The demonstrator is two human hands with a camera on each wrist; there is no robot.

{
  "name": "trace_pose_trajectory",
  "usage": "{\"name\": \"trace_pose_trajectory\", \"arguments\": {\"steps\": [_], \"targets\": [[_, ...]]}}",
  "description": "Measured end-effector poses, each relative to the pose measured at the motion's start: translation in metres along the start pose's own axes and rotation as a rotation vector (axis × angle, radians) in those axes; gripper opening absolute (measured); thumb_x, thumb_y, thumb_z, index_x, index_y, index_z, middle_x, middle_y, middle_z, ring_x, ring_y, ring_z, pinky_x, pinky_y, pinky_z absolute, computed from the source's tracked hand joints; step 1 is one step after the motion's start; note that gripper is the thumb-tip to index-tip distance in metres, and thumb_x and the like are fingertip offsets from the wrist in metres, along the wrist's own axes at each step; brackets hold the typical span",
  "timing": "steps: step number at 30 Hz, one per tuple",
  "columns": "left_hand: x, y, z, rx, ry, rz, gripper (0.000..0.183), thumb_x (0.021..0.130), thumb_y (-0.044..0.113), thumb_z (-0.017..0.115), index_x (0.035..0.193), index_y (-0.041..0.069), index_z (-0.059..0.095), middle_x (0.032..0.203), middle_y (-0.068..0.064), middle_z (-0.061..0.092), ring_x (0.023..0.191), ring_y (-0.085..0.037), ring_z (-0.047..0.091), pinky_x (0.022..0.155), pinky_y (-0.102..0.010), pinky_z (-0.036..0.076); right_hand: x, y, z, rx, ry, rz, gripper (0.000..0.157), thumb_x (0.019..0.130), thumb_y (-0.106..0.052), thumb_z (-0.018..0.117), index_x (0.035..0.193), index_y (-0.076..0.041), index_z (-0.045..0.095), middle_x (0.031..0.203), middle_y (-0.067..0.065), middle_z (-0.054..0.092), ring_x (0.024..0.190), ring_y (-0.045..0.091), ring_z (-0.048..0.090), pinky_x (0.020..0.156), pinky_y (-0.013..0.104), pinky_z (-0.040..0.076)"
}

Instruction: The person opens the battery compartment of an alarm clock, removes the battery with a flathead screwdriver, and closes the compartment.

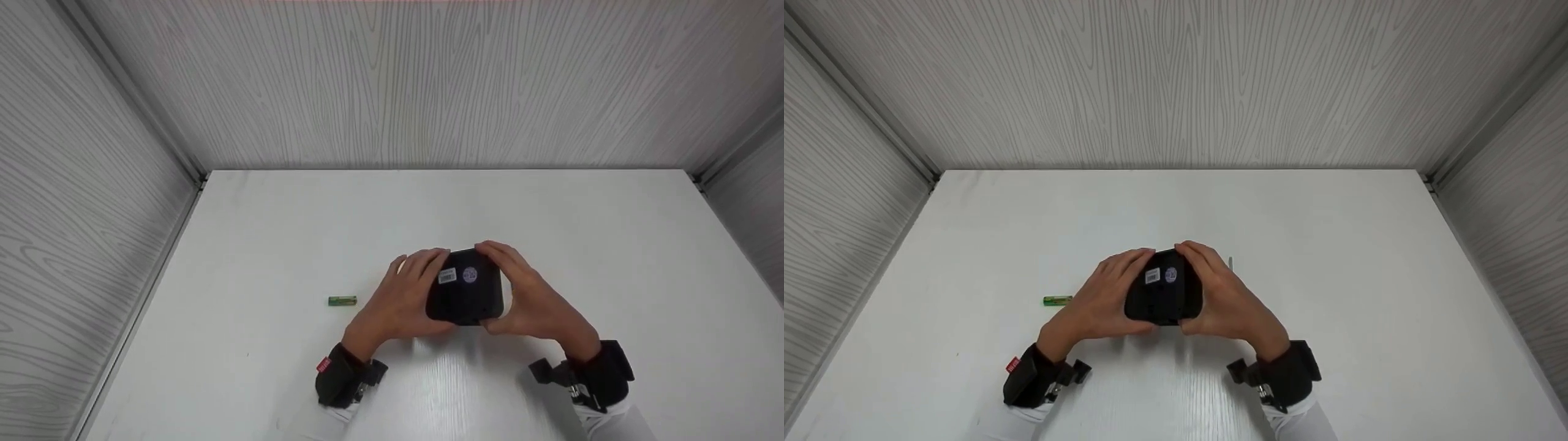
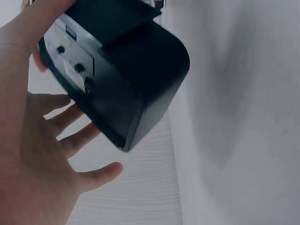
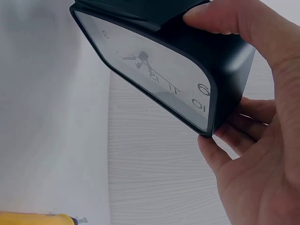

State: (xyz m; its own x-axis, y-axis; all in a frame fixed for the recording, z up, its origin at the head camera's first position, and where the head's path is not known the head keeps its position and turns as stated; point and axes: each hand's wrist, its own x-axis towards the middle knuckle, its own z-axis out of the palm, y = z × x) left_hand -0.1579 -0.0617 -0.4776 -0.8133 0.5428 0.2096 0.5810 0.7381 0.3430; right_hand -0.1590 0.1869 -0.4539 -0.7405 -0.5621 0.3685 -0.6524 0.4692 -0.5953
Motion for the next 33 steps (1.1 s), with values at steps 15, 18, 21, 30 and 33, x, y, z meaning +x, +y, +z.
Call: {"name": "trace_pose_trajectory", "arguments": {"steps": [15, 18, 21, 30, 33], "targets": [[0.0003, 0.0096, 0.0032, 0.005, 0.073, 0.035, 0.104, 0.073, 0.063, 0.070, 0.153, 0.012, 0.026, 0.149, -0.005, 0.041, 0.136, -0.020, 0.042, 0.110, -0.042, 0.041, 0.0004, -0.0041, 0.0026, -0.035, -0.029, -0.012, 0.111, 0.056, -0.011, 0.085, 0.152, -0.019, 0.031, 0.150, 0.004, 0.037, 0.134, 0.017, 0.044, 0.108, 0.019, 0.038], [0.0003, 0.0103, 0.0014, 0.017, 0.094, 0.041, 0.104, 0.072, 0.063, 0.070, 0.152, 0.012, 0.028, 0.147, -0.005, 0.042, 0.134, -0.020, 0.043, 0.109, -0.042, 0.042, 0.0002, -0.0056, 0.0019, -0.040, -0.033, -0.012, 0.112, 0.057, -0.009, 0.084, 0.153, -0.020, 0.028, 0.152, 0.002, 0.035, 0.134, 0.016, 0.044, 0.108, 0.020, 0.039], [0.0005, 0.0104, 0.0001, 0.018, 0.114, 0.047, 0.103, 0.072, 0.063, 0.070, 0.152, 0.013, 0.028, 0.147, -0.005, 0.043, 0.133, -0.021, 0.043, 0.108, -0.043, 0.043, 0.0007, -0.0069, 0.0014, -0.024, -0.038, -0.014, 0.113, 0.058, -0.007, 0.083, 0.154, -0.019, 0.026, 0.153, 0.002, 0.034, 0.135, 0.016, 0.043, 0.109, 0.019, 0.037], [-0.0001, 0.0038, -0.0031, -0.079, 0.143, 0.051, 0.106, 0.069, 0.056, 0.075, 0.153, 0.014, 0.026, 0.145, -0.008, 0.042, 0.130, -0.020, 0.046, 0.104, -0.041, 0.046, 0.0038, -0.0037, 0.0030, 0.085, -0.015, -0.083, 0.108, 0.064, -0.002, 0.081, 0.155, -0.010, 0.023, 0.155, 0.003, 0.033, 0.141, 0.020, 0.037, 0.116, 0.016, 0.026], [-0.0001, 0.0017, -0.0051, -0.143, 0.151, 0.052, 0.107, 0.068, 0.053, 0.077, 0.154, 0.016, 0.024, 0.144, -0.007, 0.041, 0.127, -0.018, 0.048, 0.102, -0.040, 0.048, 0.0045, -0.0020, 0.0017, 0.170, 0.002, -0.079, 0.106, 0.064, 0.002, 0.081, 0.154, -0.006, 0.024, 0.154, 0.008, 0.035, 0.143, 0.022, 0.035, 0.118, 0.019, 0.024]]}}
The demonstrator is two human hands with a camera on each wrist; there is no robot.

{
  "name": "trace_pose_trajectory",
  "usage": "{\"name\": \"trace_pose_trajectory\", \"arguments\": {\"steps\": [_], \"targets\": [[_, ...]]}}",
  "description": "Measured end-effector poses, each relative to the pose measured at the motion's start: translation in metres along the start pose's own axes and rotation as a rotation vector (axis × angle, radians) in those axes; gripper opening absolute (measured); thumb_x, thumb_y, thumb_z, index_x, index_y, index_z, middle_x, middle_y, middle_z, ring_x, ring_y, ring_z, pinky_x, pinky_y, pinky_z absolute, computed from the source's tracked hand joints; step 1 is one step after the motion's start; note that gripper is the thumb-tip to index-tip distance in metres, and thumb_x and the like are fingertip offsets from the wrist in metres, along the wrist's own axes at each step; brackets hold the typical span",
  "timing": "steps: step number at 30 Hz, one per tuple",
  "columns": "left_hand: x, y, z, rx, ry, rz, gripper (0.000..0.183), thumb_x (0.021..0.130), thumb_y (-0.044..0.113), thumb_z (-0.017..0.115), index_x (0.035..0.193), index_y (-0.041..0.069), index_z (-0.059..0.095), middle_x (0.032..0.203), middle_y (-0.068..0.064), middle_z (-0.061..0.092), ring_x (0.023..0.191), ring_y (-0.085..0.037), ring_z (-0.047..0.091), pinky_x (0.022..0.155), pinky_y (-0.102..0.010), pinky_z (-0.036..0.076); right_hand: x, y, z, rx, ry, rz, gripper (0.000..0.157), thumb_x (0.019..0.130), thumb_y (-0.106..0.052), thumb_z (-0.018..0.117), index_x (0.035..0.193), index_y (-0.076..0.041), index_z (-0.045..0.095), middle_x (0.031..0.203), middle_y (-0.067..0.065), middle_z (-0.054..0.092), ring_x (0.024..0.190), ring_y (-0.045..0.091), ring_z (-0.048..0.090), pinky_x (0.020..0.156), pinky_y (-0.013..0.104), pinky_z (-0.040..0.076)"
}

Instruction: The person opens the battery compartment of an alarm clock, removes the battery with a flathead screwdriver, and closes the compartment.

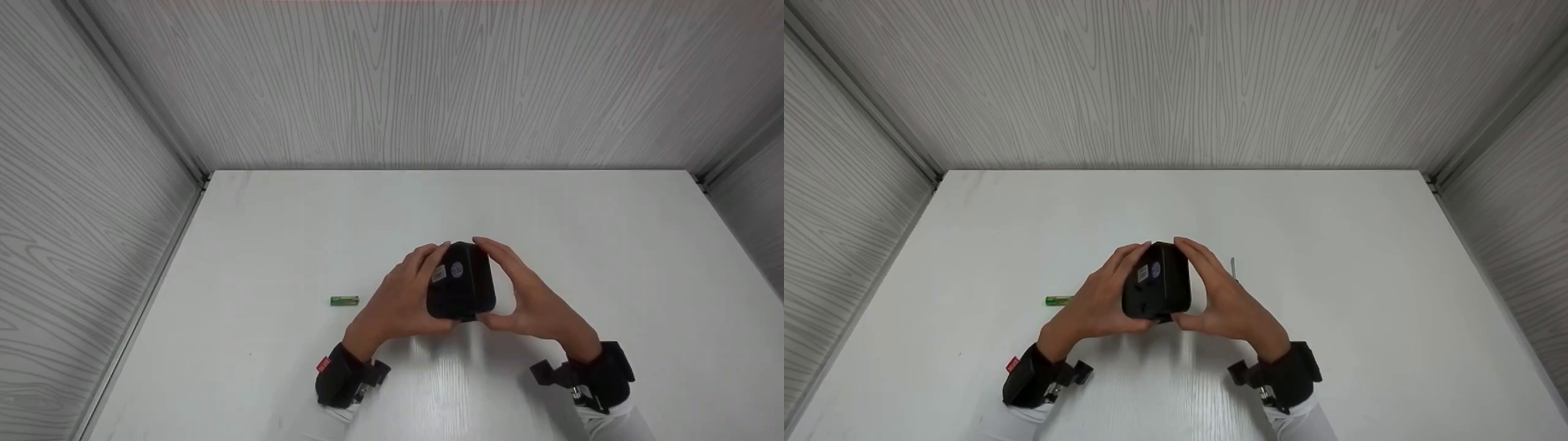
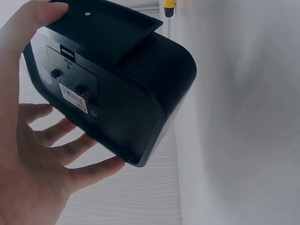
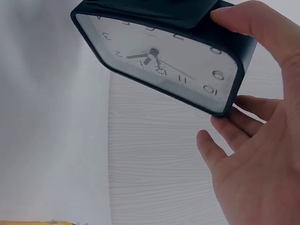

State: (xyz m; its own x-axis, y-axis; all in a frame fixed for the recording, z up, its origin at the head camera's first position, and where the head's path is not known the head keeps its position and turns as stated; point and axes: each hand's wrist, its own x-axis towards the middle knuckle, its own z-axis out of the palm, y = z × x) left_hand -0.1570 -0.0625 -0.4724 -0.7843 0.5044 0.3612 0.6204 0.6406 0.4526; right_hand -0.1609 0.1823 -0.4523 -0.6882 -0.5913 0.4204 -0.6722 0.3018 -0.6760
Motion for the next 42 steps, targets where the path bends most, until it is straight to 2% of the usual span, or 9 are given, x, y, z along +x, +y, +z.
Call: {"name": "trace_pose_trajectory", "arguments": {"steps": [4, 7, 13, 16, 21, 26, 33, 42], "targets": [[0.000, -0.001, -0.003, -0.078, 0.006, 0.001, 0.110, 0.066, 0.050, 0.079, 0.155, 0.020, 0.021, 0.144, -0.006, 0.040, 0.124, -0.017, 0.049, 0.100, -0.040, 0.049, -0.001, -0.001, -0.003, 0.147, 0.012, 0.035, 0.103, 0.065, 0.009, 0.080, 0.152, 0.000, 0.025, 0.154, 0.014, 0.034, 0.145, 0.028, 0.030, 0.118, 0.020, 0.026], [-0.001, -0.002, -0.004, -0.119, 0.005, 0.003, 0.112, 0.066, 0.049, 0.080, 0.155, 0.022, 0.018, 0.145, -0.006, 0.039, 0.124, -0.017, 0.050, 0.100, -0.040, 0.050, -0.002, 0.000, -0.004, 0.205, 0.003, 0.045, 0.102, 0.067, 0.008, 0.081, 0.152, 0.001, 0.023, 0.156, 0.016, 0.031, 0.147, 0.029, 0.026, 0.118, 0.024, 0.027], [-0.002, -0.004, -0.007, -0.214, -0.009, -0.004, 0.113, 0.069, 0.046, 0.081, 0.156, 0.025, 0.013, 0.149, -0.005, 0.035, 0.121, -0.020, 0.053, 0.098, -0.039, 0.052, -0.007, 0.014, -0.005, 0.224, -0.056, 0.100, 0.105, 0.073, -0.002, 0.082, 0.155, -0.009, 0.018, 0.159, 0.007, 0.028, 0.148, 0.017, 0.025, 0.118, 0.032, 0.031], [-0.003, -0.005, -0.008, -0.250, -0.003, -0.008, 0.113, 0.069, 0.044, 0.081, 0.156, 0.027, 0.011, 0.148, -0.005, 0.034, 0.120, -0.023, 0.054, 0.096, -0.039, 0.052, -0.008, 0.018, -0.005, 0.228, -0.076, 0.129, 0.109, 0.072, -0.006, 0.084, 0.156, -0.012, 0.015, 0.160, 0.006, 0.026, 0.149, 0.018, 0.024, 0.119, 0.032, 0.030], [-0.003, -0.005, -0.012, -0.293, 0.023, 0.002, 0.113, 0.069, 0.041, 0.082, 0.156, 0.029, 0.011, 0.146, -0.005, 0.033, 0.123, -0.018, 0.049, 0.100, -0.038, 0.050, -0.010, 0.022, -0.003, 0.214, -0.094, 0.171, 0.118, 0.068, -0.011, 0.088, 0.157, -0.014, 0.011, 0.161, 0.007, 0.022, 0.149, 0.018, 0.022, 0.119, 0.033, 0.029], [-0.002, -0.002, -0.015, -0.341, 0.041, 0.047, 0.113, 0.070, 0.037, 0.082, 0.156, 0.029, 0.009, 0.145, -0.006, 0.031, 0.124, -0.014, 0.046, 0.102, -0.038, 0.049, -0.010, 0.026, 0.009, 0.222, -0.096, 0.175, 0.124, 0.063, -0.013, 0.091, 0.157, -0.018, 0.011, 0.163, -0.001, 0.020, 0.150, 0.016, 0.020, 0.119, 0.031, 0.028], [-0.001, 0.001, -0.017, -0.367, 0.045, 0.099, 0.109, 0.071, 0.036, 0.082, 0.155, 0.030, 0.014, 0.143, -0.009, 0.031, 0.118, -0.016, 0.052, 0.098, -0.038, 0.051, -0.011, 0.030, 0.019, 0.200, -0.105, 0.160, 0.124, 0.062, -0.023, 0.092, 0.157, -0.022, 0.012, 0.163, 0.000, 0.021, 0.149, 0.014, 0.024, 0.117, 0.023, 0.028], [-0.001, 0.004, -0.017, -0.466, 0.053, 0.185, 0.110, 0.071, 0.031, 0.084, 0.154, 0.021, 0.013, 0.145, -0.009, 0.029, 0.133, -0.016, 0.042, 0.111, -0.036, 0.041, -0.008, 0.028, 0.024, 0.246, -0.150, 0.195, 0.126, 0.059, -0.016, 0.094, 0.156, -0.025, 0.015, 0.161, -0.003, 0.025, 0.146, 0.015, 0.029, 0.116, 0.027, 0.030]]}}
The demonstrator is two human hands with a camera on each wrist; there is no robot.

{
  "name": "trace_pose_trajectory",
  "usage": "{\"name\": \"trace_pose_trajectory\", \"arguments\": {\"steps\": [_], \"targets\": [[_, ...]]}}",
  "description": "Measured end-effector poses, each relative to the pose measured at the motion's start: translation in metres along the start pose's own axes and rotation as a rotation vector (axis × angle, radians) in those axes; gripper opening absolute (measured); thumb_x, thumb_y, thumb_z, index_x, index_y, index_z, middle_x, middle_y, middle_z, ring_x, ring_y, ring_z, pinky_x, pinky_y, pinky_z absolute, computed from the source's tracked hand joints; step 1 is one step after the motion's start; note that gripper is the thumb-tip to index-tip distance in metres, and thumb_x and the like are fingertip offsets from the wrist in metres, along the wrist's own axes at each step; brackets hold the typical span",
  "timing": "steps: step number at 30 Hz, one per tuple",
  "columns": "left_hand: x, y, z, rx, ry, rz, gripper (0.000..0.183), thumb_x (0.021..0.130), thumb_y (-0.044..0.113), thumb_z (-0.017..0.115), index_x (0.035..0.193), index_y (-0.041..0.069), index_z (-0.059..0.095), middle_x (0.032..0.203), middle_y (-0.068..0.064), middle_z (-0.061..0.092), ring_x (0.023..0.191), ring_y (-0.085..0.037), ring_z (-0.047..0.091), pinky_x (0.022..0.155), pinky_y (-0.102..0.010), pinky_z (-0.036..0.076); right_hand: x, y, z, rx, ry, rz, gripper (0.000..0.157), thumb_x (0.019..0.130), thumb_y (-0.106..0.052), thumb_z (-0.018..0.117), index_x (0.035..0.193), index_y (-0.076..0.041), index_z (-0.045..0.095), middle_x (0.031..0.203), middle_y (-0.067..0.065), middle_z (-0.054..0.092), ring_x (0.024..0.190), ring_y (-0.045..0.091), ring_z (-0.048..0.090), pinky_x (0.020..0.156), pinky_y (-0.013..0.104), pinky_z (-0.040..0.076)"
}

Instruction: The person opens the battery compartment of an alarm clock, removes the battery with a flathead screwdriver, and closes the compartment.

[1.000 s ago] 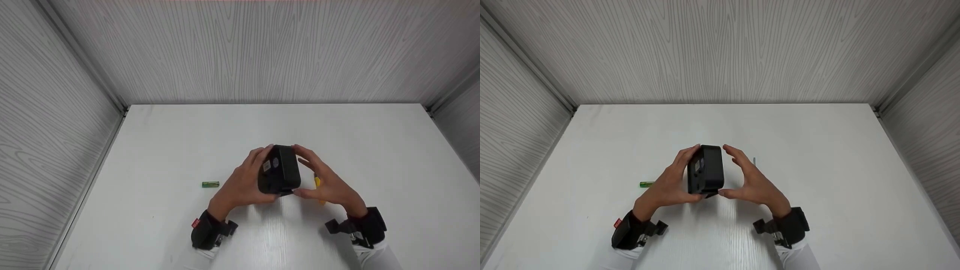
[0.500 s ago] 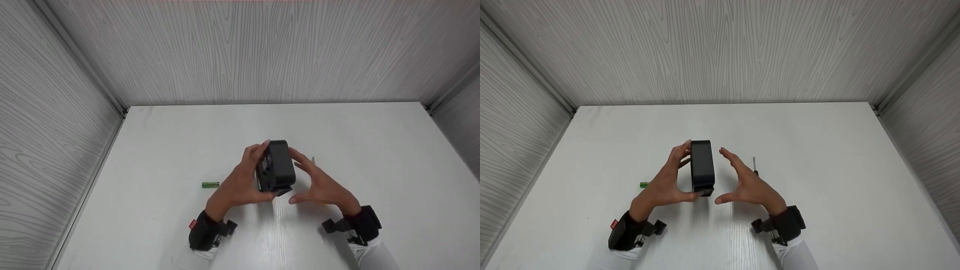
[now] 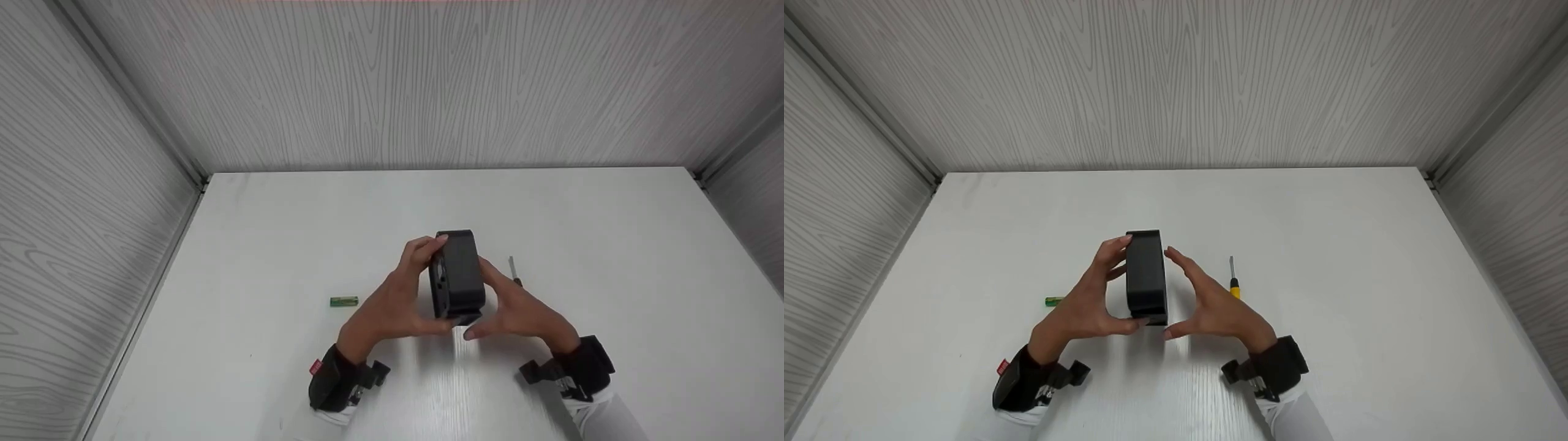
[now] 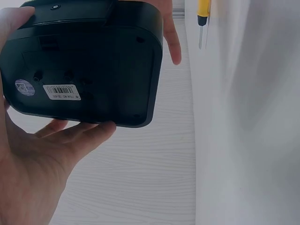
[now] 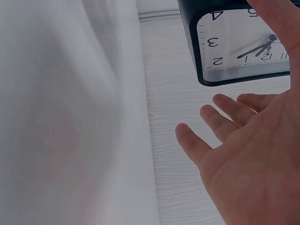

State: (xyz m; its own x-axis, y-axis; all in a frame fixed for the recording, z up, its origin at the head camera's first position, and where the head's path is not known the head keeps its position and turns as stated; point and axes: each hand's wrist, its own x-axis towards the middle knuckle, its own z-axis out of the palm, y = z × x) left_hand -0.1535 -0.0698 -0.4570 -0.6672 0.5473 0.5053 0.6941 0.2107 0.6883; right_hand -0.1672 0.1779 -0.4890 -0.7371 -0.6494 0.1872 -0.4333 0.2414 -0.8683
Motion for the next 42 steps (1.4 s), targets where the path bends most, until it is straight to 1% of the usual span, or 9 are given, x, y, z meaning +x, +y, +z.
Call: {"name": "trace_pose_trajectory", "arguments": {"steps": [7, 12, 16, 19, 23, 28, 31, 34, 42], "targets": [[0.002, 0.001, 0.001, -0.058, -0.011, 0.033, 0.109, 0.070, 0.024, 0.084, 0.152, 0.019, 0.012, 0.143, -0.012, 0.030, 0.137, -0.022, 0.037, 0.113, -0.042, 0.038, 0.000, 0.000, 0.002, -0.008, -0.007, 0.025, 0.119, 0.059, -0.016, 0.094, 0.154, -0.028, 0.022, 0.155, -0.006, 0.035, 0.141, 0.017, 0.038, 0.114, 0.029, 0.033], [0.002, 0.000, 0.001, -0.082, -0.013, 0.048, 0.109, 0.070, 0.022, 0.084, 0.151, 0.018, 0.012, 0.143, -0.012, 0.031, 0.138, -0.023, 0.036, 0.113, -0.041, 0.038, 0.001, 0.000, 0.002, -0.004, -0.010, 0.020, 0.111, 0.061, -0.019, 0.093, 0.151, -0.027, 0.027, 0.150, -0.006, 0.040, 0.138, 0.017, 0.041, 0.113, 0.029, 0.034], [0.000, 0.001, 0.000, -0.067, -0.018, 0.038, 0.108, 0.071, 0.026, 0.084, 0.151, 0.020, 0.010, 0.144, -0.011, 0.031, 0.139, -0.022, 0.036, 0.113, -0.043, 0.039, 0.002, 0.000, 0.001, -0.027, 0.011, -0.007, 0.105, 0.063, -0.021, 0.091, 0.149, -0.026, 0.031, 0.144, -0.006, 0.046, 0.134, 0.017, 0.044, 0.114, 0.038, 0.034], [-0.001, 0.001, -0.001, -0.028, -0.019, 0.017, 0.109, 0.072, 0.030, 0.084, 0.150, 0.020, 0.010, 0.145, -0.009, 0.031, 0.139, -0.020, 0.037, 0.112, -0.045, 0.040, 0.002, -0.004, 0.000, -0.068, 0.038, -0.025, 0.106, 0.062, -0.017, 0.090, 0.149, -0.025, 0.030, 0.146, -0.005, 0.045, 0.136, 0.016, 0.043, 0.115, 0.046, 0.034], [-0.002, 0.001, -0.002, -0.002, -0.019, -0.014, 0.108, 0.072, 0.032, 0.084, 0.149, 0.019, 0.010, 0.150, -0.007, 0.032, 0.139, -0.018, 0.038, 0.113, -0.043, 0.039, 0.001, -0.020, -0.002, -0.122, 0.091, -0.071, 0.108, 0.059, -0.009, 0.090, 0.150, -0.015, 0.032, 0.150, 0.003, 0.042, 0.138, 0.016, 0.041, 0.113, 0.053, 0.034], [-0.003, 0.001, -0.003, 0.035, -0.027, -0.073, 0.111, 0.071, 0.034, 0.085, 0.150, 0.020, 0.008, 0.153, -0.006, 0.035, 0.137, -0.017, 0.044, 0.112, -0.040, 0.040, 0.000, -0.045, -0.008, -0.152, 0.126, -0.117, 0.102, 0.056, -0.002, 0.087, 0.145, -0.001, 0.037, 0.141, 0.011, 0.048, 0.129, 0.021, 0.046, 0.109, 0.057, 0.036], [-0.004, 0.001, -0.004, 0.051, -0.035, -0.105, 0.111, 0.072, 0.034, 0.084, 0.151, 0.021, 0.008, 0.153, -0.006, 0.037, 0.136, -0.019, 0.047, 0.110, -0.039, 0.043, 0.000, -0.052, -0.011, -0.155, 0.144, -0.147, 0.099, 0.053, 0.000, 0.086, 0.140, 0.007, 0.039, 0.136, 0.015, 0.050, 0.123, 0.032, 0.049, 0.106, 0.058, 0.038], [-0.005, 0.001, -0.006, 0.073, -0.033, -0.122, 0.111, 0.071, 0.034, 0.084, 0.151, 0.021, 0.008, 0.154, -0.005, 0.037, 0.136, -0.020, 0.047, 0.107, -0.038, 0.044, -0.001, -0.049, -0.014, -0.142, 0.165, -0.155, 0.099, 0.052, 0.001, 0.085, 0.139, 0.010, 0.038, 0.135, 0.017, 0.050, 0.122, 0.037, 0.049, 0.105, 0.059, 0.039], [-0.004, 0.000, -0.014, 0.116, -0.003, -0.115, 0.105, 0.071, 0.038, 0.083, 0.150, 0.021, 0.016, 0.153, 0.003, 0.035, 0.138, -0.012, 0.042, 0.101, -0.044, 0.048, -0.006, -0.017, -0.020, -0.158, 0.193, -0.114, 0.107, 0.055, -0.007, 0.089, 0.146, -0.010, 0.034, 0.140, 0.003, 0.044, 0.130, 0.020, 0.045, 0.106, 0.049, 0.044]]}}
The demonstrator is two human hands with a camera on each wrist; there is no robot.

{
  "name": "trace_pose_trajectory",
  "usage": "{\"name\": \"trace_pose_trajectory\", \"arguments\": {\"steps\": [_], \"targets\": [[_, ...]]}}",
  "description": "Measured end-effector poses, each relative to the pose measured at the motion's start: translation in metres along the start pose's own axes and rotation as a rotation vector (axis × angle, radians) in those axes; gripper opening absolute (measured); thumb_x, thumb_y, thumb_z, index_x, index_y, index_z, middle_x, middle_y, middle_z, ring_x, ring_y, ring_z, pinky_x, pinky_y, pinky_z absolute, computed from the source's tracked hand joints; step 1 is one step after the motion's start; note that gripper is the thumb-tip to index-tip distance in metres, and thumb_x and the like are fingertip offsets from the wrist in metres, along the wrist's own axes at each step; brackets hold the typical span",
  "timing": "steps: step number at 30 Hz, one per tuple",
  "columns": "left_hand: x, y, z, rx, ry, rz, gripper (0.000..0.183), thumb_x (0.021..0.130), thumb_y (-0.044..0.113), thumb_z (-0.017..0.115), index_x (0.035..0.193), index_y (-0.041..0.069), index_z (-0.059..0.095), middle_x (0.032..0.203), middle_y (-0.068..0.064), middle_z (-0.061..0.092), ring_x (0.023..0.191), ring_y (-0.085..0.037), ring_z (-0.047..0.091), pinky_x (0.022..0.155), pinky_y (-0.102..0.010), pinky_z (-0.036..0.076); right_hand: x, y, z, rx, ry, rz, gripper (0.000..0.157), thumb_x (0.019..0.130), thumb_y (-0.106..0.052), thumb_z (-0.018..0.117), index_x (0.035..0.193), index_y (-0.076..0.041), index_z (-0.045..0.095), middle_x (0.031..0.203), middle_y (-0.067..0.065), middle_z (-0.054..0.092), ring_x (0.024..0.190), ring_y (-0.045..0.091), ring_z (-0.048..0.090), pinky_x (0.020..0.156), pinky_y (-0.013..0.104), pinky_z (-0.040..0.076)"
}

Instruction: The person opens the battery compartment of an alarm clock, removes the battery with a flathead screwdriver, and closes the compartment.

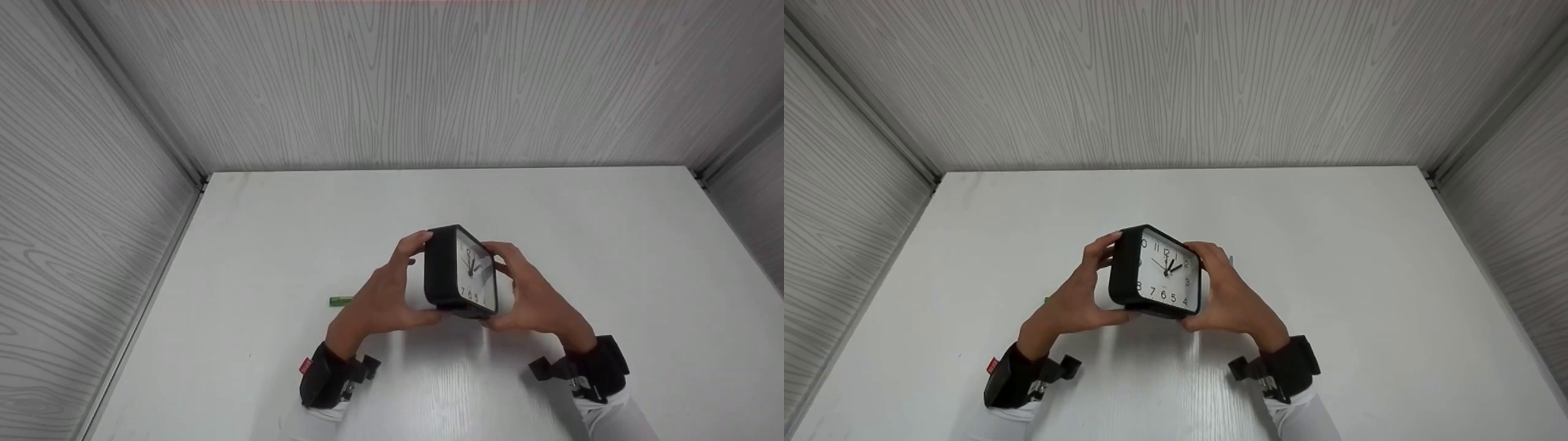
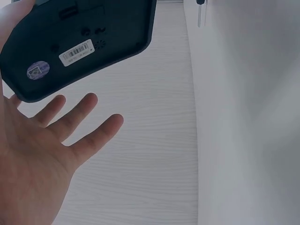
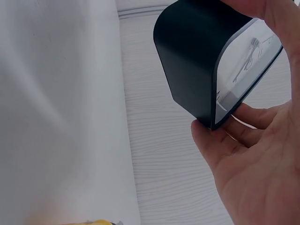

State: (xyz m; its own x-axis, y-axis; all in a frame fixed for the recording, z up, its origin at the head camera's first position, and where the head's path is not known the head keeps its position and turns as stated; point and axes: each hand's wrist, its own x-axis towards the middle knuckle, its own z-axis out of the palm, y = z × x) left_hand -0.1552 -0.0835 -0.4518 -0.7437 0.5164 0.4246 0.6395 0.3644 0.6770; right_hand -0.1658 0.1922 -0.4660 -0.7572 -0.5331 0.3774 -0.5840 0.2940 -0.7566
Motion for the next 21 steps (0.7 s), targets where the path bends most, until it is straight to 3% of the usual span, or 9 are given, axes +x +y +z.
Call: {"name": "trace_pose_trajectory", "arguments": {"steps": [9, 17, 21], "targets": [[0.001, 0.001, -0.007, 0.031, 0.006, 0.007, 0.103, 0.073, 0.042, 0.080, 0.152, 0.027, 0.016, 0.161, 0.009, 0.020, 0.145, -0.007, 0.030, 0.110, -0.041, 0.043, -0.002, -0.003, -0.006, -0.062, -0.002, 0.066, 0.108, 0.055, -0.009, 0.088, 0.148, -0.016, 0.033, 0.141, 0.002, 0.041, 0.129, 0.019, 0.042, 0.107, 0.045, 0.044], [0.000, -0.001, -0.012, 0.095, 0.017, 0.012, 0.105, 0.070, 0.038, 0.082, 0.153, 0.025, 0.020, 0.156, 0.007, 0.031, 0.142, -0.005, 0.033, 0.112, -0.035, 0.040, -0.003, -0.008, -0.010, -0.169, -0.027, 0.101, 0.110, 0.056, -0.016, 0.090, 0.150, -0.016, 0.031, 0.144, 0.003, 0.038, 0.128, 0.018, 0.042, 0.106, 0.039, 0.044], [-0.001, -0.004, -0.012, 0.135, 0.006, -0.006, 0.106, 0.069, 0.039, 0.083, 0.153, 0.024, 0.020, 0.154, 0.009, 0.031, 0.139, -0.004, 0.036, 0.111, -0.033, 0.042, -0.004, -0.010, -0.010, -0.180, -0.027, 0.139, 0.109, 0.057, -0.017, 0.088, 0.151, -0.012, 0.032, 0.147, 0.004, 0.036, 0.128, 0.019, 0.042, 0.100, 0.042, 0.044]]}}
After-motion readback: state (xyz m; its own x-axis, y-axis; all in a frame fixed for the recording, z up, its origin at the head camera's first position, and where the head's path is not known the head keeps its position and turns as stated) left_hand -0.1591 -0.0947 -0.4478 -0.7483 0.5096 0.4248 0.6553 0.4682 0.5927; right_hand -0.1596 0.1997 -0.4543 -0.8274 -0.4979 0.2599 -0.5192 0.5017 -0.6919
